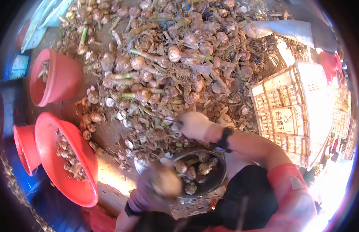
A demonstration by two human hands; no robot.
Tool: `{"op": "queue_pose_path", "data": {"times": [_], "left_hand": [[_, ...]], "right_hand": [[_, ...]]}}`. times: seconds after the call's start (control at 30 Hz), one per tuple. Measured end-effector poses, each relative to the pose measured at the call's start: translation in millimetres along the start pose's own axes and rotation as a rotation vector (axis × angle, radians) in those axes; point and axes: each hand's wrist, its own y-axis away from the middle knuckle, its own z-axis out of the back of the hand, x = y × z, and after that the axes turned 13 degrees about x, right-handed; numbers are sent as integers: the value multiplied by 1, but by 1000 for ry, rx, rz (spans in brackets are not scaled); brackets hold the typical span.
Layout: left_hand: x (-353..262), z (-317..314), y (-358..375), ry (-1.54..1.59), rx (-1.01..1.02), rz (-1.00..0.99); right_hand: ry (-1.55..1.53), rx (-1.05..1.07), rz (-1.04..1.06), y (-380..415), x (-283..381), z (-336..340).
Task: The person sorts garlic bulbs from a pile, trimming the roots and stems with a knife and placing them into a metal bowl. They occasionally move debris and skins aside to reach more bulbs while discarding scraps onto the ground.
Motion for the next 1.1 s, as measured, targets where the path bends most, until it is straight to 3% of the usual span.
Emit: {"op": "queue_pose_path", "data": {"times": [0.03, 0.07, 0.1, 0.13, 0.2, 0.23, 0.3, 0.37, 0.43, 0.47, 0.53, 0.57, 0.6, 0.67, 0.7, 0.73, 0.77, 0.8, 0.83, 0.87, 0.9, 1.0, 1.03, 1.1], "left_hand": [[-4, 3, -11, -10, -4, -17], [-6, -4, -14, -235, 166, -49], [-10, -5, -19, -477, 363, -81], [-15, 3, -34, -504, 360, -107], [-19, 4, -42, -603, 375, 161], [-2, 15, -46, -984, 68, -93], [8, 38, -66, -1276, -321, 122], [-17, 76, -102, -1288, -428, 335], [14, 117, -124, -1486, -607, -5], [30, 126, -128, -1489, -608, -3], [38, 131, -136, -1455, -539, 368], [43, 126, -132, -1233, -567, 411], [39, 118, -125, -1234, -559, 413], [25, 102, -107, -781, -354, 655], [36, 98, -97, -782, -340, 659], [52, 94, -79, -740, -337, 358], [63, 89, -61, -686, -345, 58], [62, 81, -51, -683, -347, 66], [55, 70, -43, -145, -394, 79], [52, 63, -36, 398, -423, 83], [57, 68, -33, -354, -299, 55], [59, 47, -28, -192, -392, -81], [70, 45, -25, -266, -439, -133], [71, 44, -20, -261, -439, -99]], "right_hand": [[-33, 32, 8, 14, 5, 12], [-25, 61, 4, 23, 7, 7], [-108, -36, 105, 31, 10, 4], [-158, -163, 232, 27, 12, 19], [-184, -122, 130, 29, 21, 36], [-221, -154, 123, 30, 24, 48], [-365, -230, 151, 35, 26, 56], [-409, -226, 152, 35, 22, 51], [-392, -211, 170, 33, 19, 50], [-393, -211, 173, 34, 20, 52], [-419, -67, 72, 39, 21, 55], [-429, -65, 106, 38, 17, 51], [-436, -65, 101, 37, 14, 47], [-266, -67, 187, 34, 10, 39], [-233, -146, 255, 33, 8, 30], [-252, -132, 237, 37, 12, 27], [-114, 24, 184, 38, 21, 31], [35, 170, 142, 37, 26, 34], [42, 87, 293, 32, 22, 20], [45, 93, 294, 32, 19, 14], [81, 123, 314, 33, 25, 15], [156, 169, 309, 36, 38, 18], [181, 138, 358, 35, 39, 17], [207, 111, 407, 34, 40, 14]]}}
